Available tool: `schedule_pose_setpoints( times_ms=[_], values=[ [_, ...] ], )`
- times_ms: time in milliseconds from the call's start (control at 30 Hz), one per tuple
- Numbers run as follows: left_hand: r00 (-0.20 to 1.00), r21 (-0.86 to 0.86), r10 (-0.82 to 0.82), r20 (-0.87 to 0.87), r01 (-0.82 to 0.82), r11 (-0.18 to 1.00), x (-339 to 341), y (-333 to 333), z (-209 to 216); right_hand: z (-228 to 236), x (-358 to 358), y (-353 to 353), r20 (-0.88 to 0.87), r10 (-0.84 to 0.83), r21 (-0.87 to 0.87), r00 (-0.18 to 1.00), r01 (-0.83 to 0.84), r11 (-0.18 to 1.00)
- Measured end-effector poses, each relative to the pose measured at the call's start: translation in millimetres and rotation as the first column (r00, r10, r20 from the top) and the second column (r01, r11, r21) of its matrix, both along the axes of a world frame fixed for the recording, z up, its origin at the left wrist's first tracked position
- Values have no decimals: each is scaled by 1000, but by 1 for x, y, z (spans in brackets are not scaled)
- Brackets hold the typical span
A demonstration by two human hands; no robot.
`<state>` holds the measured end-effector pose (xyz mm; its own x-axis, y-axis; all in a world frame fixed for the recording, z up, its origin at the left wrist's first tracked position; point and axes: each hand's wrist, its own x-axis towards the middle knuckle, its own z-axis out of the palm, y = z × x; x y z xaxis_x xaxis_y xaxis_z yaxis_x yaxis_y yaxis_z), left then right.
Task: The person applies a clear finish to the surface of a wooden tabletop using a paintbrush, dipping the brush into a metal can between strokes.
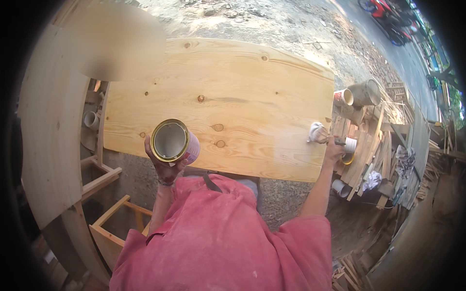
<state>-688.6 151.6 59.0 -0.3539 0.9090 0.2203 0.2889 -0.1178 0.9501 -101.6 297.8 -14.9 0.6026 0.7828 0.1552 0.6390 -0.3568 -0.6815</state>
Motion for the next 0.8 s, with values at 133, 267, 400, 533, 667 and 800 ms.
schedule_pose_setpoints(
  times_ms=[133,267,400,533,667,800],
  values=[
    [987,-3,-54,-150,54,999,3,11,-5,42,-16,2,407,-14,-100,914,60,993],
    [994,-18,-108,23,108,994,10,13,-16,-5,-118,14,606,392,-303,692,-255,918],
    [986,-27,-64,152,69,997,17,4,-6,8,-247,16,376,533,-159,758,-515,843],
    [975,107,-142,-171,162,981,18,15,25,7,-287,5,-150,632,84,760,-627,774],
    [936,162,36,-350,23,987,10,17,-12,-29,-172,26,-795,392,216,462,-387,896],
    [953,196,78,-292,-20,980,12,23,3,-50,-14,32,-698,213,186,684,-114,976]
  ],
)
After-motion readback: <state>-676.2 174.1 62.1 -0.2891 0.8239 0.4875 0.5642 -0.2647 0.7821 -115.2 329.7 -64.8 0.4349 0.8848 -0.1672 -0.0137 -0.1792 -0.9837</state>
